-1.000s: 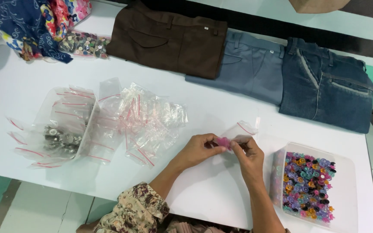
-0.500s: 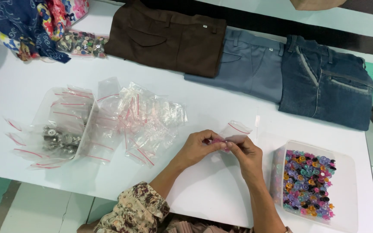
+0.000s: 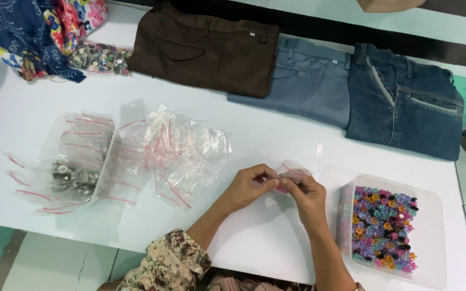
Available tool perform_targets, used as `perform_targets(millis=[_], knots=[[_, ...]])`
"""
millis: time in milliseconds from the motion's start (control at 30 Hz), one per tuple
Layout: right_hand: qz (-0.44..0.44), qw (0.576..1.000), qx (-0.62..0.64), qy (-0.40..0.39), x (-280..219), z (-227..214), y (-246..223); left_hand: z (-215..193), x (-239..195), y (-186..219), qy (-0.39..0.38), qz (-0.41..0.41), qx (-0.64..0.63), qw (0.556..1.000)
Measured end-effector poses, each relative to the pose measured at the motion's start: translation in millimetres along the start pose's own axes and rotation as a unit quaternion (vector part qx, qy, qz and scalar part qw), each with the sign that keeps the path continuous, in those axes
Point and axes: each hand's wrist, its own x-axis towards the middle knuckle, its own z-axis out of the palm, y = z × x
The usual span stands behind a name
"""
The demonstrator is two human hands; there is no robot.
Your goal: The person sorts colorful buttons from a plastic container onto a white table, then places them into small clear plastic bags. They repeat this process with different colored buttons, arranging them in rows before bagging them.
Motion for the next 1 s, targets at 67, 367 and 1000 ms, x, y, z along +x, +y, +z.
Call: perform_targets(millis=[67,367,1000], knots=[[-0.005,1.0,-0.001,0.011,2.6,-3.4,-0.5,-0.6,-0.5,4.8,0.003,0.01,0.003,1.0],[-0.012,1.0,0.0,0.012,4.0,-3.9,-0.1,-2.6,3.8,3.4,0.021,0.043,0.033,0.998],[-0.049,0.996,-0.072,-0.033,3.6,-5.6,-17.7,-5.4,0.4,15.9,0.014,0.036,0.028,0.999]])
